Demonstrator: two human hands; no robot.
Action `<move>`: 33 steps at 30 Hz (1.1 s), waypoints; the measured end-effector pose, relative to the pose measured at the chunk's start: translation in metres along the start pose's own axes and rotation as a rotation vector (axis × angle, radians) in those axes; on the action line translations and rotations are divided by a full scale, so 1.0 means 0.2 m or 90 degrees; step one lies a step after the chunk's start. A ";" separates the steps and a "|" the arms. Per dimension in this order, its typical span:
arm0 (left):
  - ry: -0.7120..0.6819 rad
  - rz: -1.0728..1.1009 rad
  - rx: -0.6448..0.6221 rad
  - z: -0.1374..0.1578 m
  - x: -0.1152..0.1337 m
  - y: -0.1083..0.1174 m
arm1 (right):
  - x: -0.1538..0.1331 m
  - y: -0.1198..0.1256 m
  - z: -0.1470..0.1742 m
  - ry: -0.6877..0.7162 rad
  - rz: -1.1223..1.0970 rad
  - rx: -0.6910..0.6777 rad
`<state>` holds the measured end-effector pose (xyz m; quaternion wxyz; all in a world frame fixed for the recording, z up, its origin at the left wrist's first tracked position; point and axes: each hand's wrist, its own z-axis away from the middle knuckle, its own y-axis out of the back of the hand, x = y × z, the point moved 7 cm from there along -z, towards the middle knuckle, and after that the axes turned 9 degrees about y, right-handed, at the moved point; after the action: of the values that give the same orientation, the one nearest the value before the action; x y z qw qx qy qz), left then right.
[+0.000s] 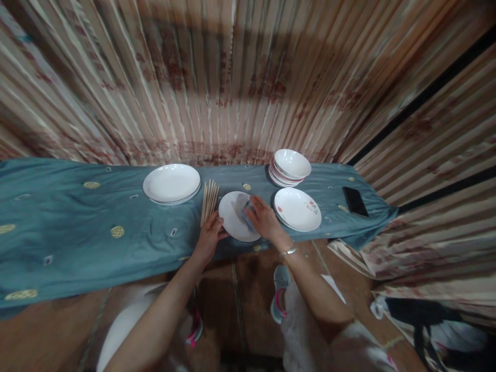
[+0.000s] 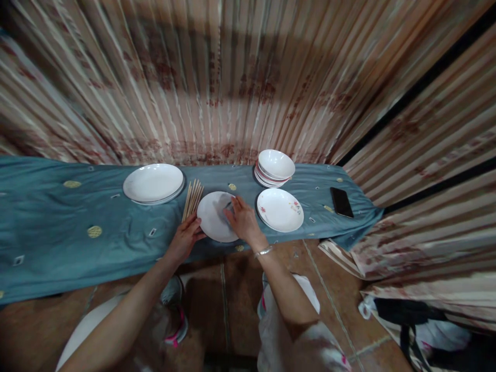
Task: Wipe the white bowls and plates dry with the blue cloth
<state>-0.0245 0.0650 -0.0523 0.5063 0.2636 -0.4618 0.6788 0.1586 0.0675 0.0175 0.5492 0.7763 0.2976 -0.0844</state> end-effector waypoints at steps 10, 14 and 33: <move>0.002 -0.031 0.017 0.01 0.01 -0.01 | 0.02 -0.06 0.08 0.105 0.081 -0.080; -0.009 -0.045 0.023 0.02 0.01 -0.02 | 0.07 -0.14 0.06 0.102 0.126 -0.134; -0.060 -0.094 0.001 0.04 0.06 -0.05 | 0.07 -0.25 -0.13 0.062 0.032 -0.087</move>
<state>-0.0204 0.0629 -0.0356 0.5325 0.3293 -0.4639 0.6267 0.1376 0.1082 -0.0192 0.5878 0.7474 0.3094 -0.0118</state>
